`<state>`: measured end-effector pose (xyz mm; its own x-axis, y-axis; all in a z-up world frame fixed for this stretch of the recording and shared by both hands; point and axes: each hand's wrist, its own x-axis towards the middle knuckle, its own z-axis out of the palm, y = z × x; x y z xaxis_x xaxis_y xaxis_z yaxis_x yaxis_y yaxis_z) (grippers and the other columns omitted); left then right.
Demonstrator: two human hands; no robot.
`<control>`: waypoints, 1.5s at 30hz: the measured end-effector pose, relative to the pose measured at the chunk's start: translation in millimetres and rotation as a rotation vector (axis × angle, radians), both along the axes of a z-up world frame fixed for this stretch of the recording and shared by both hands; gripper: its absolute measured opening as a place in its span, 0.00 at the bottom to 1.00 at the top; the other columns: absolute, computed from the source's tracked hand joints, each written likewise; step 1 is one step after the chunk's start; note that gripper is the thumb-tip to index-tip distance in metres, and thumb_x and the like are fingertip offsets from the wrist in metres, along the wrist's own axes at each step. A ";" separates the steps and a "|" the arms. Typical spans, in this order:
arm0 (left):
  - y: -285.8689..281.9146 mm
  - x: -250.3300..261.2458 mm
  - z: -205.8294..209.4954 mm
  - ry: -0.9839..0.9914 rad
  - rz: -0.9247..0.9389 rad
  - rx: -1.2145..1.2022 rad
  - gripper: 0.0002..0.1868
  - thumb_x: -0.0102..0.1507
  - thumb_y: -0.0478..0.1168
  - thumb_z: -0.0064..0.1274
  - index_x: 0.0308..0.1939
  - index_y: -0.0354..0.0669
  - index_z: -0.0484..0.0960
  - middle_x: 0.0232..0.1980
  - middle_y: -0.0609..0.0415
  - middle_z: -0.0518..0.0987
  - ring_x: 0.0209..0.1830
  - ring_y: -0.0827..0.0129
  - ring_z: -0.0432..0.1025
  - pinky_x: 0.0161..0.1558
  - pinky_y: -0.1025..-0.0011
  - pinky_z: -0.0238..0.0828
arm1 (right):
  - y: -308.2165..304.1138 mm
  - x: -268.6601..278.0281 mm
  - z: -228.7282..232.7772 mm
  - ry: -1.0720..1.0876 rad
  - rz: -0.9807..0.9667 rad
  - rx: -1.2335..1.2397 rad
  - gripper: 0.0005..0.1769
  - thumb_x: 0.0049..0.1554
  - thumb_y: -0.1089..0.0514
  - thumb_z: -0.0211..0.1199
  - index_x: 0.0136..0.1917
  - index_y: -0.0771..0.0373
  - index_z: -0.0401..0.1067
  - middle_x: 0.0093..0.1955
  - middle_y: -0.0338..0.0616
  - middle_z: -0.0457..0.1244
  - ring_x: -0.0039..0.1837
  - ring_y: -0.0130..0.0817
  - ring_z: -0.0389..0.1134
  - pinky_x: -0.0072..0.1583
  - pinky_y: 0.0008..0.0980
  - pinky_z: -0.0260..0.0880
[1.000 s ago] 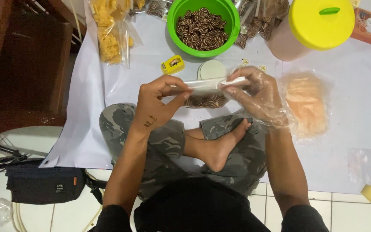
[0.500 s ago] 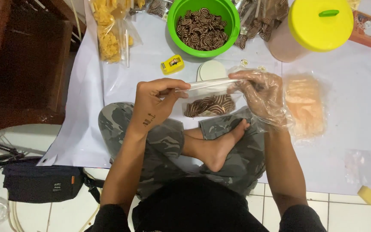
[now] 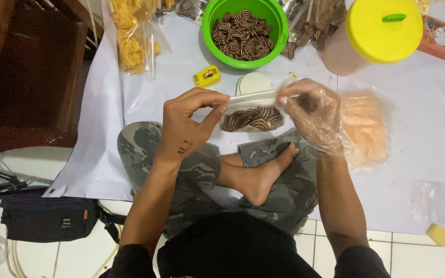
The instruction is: Packing small chocolate snacks into plastic bags and weighing them on a digital scale.
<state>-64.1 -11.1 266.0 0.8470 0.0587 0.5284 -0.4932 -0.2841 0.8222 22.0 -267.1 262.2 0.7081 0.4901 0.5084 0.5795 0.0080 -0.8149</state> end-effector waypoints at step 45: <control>-7.7 7.2 -13.0 0.000 0.015 -0.040 0.06 0.65 0.36 0.62 0.45 0.43 0.87 0.36 0.52 0.78 0.37 0.70 0.75 0.43 0.66 0.76 | -5.5 -3.4 -19.5 0.140 0.027 0.099 0.09 0.53 0.74 0.69 0.48 0.70 0.80 0.46 0.57 0.69 0.46 0.33 0.68 0.47 0.30 0.70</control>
<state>-56.9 -18.8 253.0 0.8456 0.0920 0.5258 -0.4896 -0.2585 0.8327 18.6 -272.6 242.7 0.7624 0.4622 0.4529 0.4591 0.1068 -0.8819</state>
